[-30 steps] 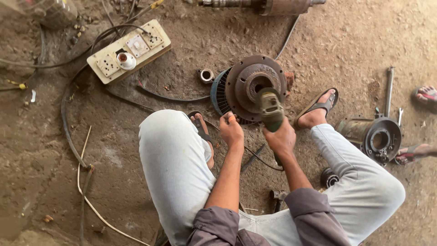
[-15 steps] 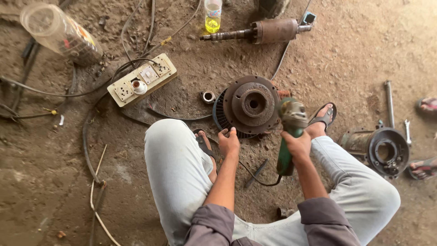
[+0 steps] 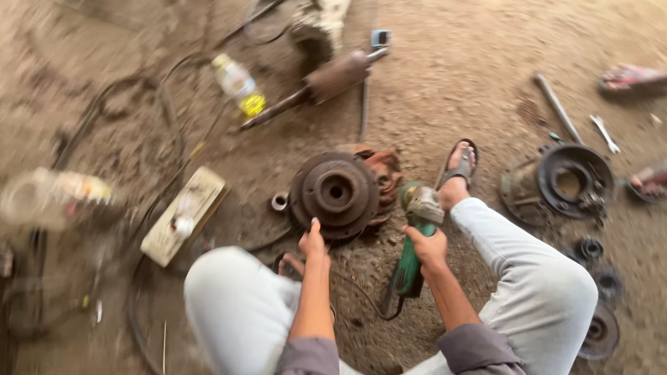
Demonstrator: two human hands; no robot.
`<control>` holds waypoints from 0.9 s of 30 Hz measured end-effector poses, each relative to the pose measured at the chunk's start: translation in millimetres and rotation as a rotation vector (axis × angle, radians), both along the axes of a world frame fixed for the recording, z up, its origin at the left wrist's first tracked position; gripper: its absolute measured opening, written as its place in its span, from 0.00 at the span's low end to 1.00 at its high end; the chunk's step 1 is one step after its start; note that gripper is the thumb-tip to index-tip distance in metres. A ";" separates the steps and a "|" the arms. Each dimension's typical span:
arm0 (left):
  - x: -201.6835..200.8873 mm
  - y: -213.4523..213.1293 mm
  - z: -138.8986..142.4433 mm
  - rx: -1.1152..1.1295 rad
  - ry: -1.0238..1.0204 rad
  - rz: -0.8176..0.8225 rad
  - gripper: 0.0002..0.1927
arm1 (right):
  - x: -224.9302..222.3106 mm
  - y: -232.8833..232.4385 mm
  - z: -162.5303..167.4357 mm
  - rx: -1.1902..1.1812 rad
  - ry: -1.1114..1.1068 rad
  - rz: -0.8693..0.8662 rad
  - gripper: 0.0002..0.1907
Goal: The person sits on the ground and uses an angle grinder to clean rust and debris from a circular metal part. They hold the part steady with one hand while operating the grinder with the other, rotating the part to access different areas.
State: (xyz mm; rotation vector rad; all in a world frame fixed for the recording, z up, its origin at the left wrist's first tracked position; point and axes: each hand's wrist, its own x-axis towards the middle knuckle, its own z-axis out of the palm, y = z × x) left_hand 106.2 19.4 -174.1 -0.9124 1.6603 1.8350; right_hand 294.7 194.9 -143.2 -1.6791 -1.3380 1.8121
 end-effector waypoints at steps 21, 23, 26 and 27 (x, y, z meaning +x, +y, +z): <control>-40.0 197.4 41.6 -0.739 0.435 -0.810 0.23 | 36.3 13.4 21.0 -0.032 -0.086 -0.022 0.22; -47.5 213.1 35.3 -0.786 0.492 -0.804 0.23 | 39.7 21.0 23.6 -0.018 -0.094 -0.023 0.22; -60.4 236.8 25.9 -0.851 0.523 -0.841 0.24 | 48.5 26.8 30.1 -0.043 -0.113 -0.072 0.22; -64.4 247.3 22.5 -0.806 0.462 -0.849 0.25 | 49.9 29.1 30.9 -0.025 -0.088 -0.093 0.22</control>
